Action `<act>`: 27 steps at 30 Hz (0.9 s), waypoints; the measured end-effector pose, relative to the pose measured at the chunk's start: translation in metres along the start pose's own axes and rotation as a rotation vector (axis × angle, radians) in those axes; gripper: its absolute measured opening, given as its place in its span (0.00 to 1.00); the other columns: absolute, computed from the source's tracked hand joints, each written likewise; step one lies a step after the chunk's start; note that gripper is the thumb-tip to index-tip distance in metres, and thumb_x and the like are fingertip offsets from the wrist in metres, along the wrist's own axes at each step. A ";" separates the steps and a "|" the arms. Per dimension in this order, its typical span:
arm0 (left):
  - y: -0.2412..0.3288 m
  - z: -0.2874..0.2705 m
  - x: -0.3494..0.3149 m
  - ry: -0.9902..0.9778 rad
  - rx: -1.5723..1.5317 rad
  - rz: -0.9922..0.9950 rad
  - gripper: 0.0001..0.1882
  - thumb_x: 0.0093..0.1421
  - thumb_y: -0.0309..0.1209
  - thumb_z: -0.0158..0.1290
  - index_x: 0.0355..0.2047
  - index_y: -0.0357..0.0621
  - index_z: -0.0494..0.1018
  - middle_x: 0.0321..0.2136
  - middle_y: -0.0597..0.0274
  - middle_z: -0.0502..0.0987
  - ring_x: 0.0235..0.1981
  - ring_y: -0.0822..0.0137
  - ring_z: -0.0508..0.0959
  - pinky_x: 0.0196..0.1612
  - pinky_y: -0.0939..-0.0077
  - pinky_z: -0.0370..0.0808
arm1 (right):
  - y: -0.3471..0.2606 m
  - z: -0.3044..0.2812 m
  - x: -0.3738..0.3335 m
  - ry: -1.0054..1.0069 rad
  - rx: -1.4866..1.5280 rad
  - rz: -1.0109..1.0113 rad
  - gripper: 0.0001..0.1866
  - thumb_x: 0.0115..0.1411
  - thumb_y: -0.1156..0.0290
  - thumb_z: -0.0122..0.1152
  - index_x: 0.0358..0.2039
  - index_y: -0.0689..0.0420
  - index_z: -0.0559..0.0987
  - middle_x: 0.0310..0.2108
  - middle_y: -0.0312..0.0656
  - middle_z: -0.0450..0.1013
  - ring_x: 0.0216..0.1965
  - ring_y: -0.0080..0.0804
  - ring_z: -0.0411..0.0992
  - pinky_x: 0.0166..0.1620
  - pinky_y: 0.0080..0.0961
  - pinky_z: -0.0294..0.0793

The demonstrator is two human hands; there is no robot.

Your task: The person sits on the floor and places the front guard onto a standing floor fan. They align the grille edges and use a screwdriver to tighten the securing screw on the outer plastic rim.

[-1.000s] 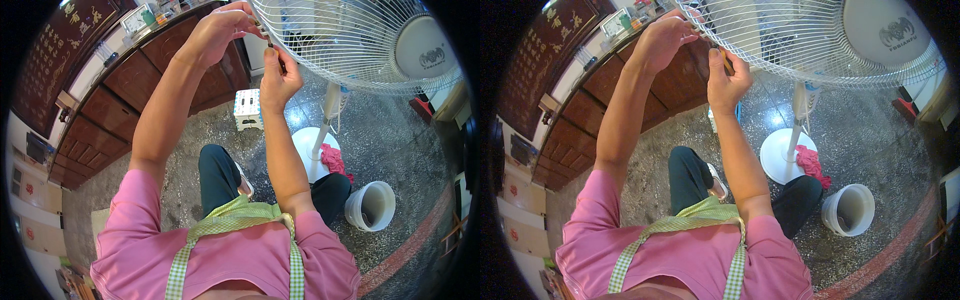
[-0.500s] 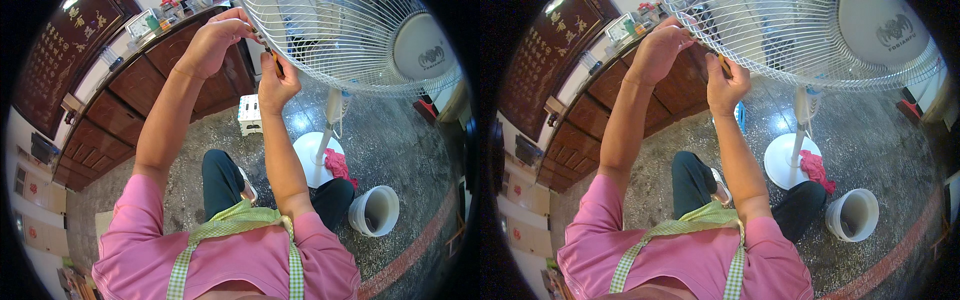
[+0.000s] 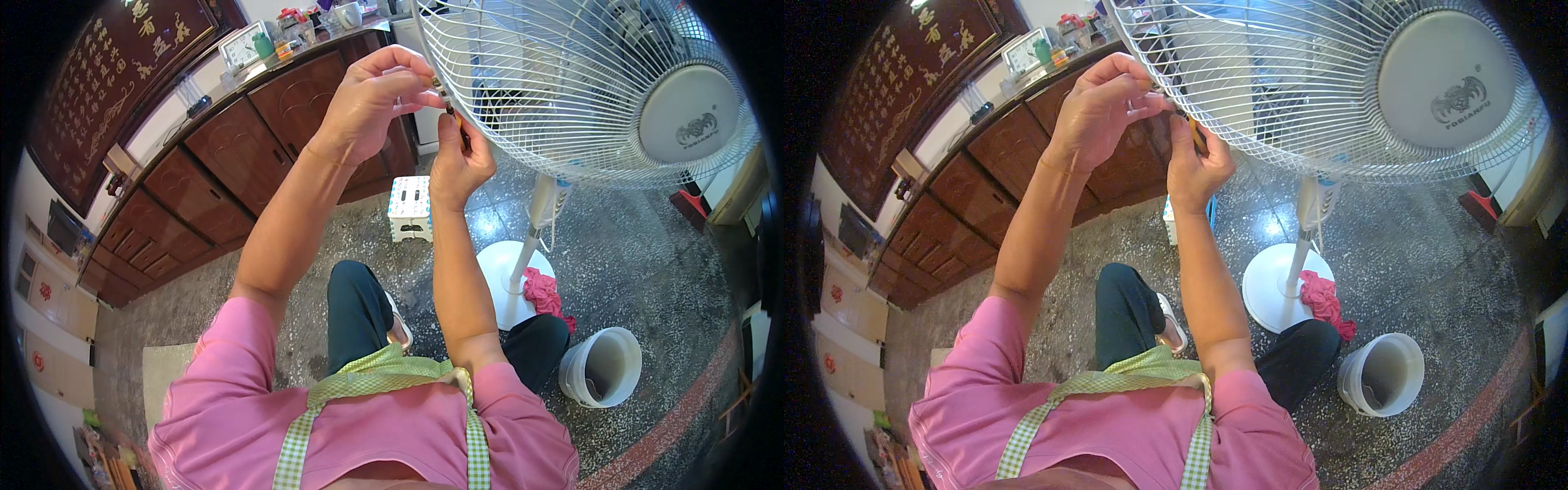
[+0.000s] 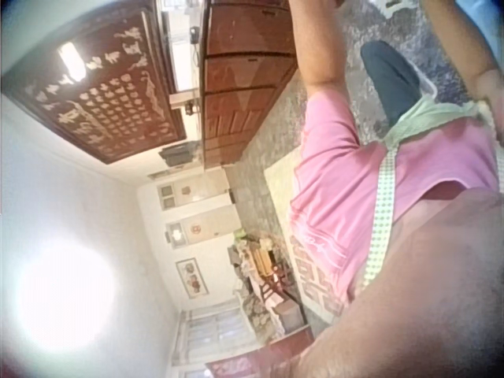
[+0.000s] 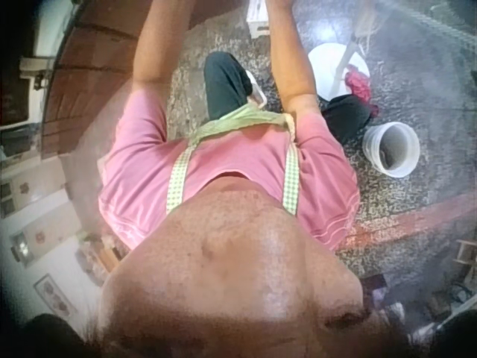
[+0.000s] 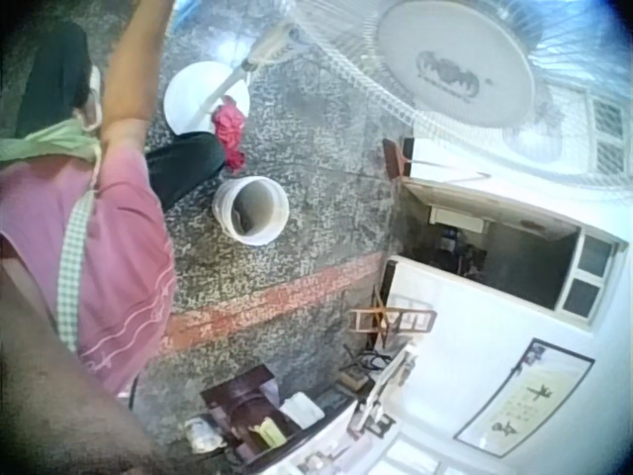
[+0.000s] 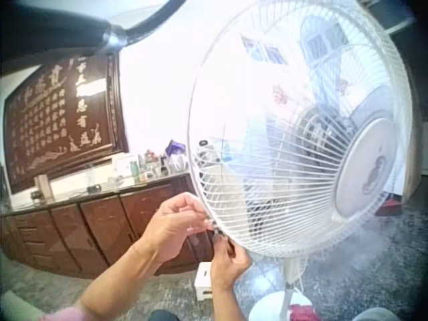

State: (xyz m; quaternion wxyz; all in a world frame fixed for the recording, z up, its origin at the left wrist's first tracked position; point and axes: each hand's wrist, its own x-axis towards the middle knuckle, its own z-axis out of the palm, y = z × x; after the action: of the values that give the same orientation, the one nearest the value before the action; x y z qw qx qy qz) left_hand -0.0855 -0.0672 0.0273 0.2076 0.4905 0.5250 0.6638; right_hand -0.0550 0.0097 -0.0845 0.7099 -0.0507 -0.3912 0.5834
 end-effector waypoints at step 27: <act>-0.013 0.022 -0.008 0.167 -0.206 0.163 0.05 0.48 0.21 0.51 0.27 0.36 0.70 0.25 0.59 0.74 0.26 0.69 0.76 0.32 0.76 0.74 | 0.011 -0.007 -0.006 -0.049 0.084 -0.003 0.13 0.48 0.79 0.58 0.36 0.68 0.71 0.34 0.40 0.69 0.36 0.24 0.68 0.41 0.20 0.67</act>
State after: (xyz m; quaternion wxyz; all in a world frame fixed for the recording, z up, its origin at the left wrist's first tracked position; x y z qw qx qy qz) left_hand -0.0658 -0.0580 0.0118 0.1577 0.4507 0.4278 0.7674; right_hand -0.0598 0.0110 -0.0978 0.7025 -0.0060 -0.3839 0.5992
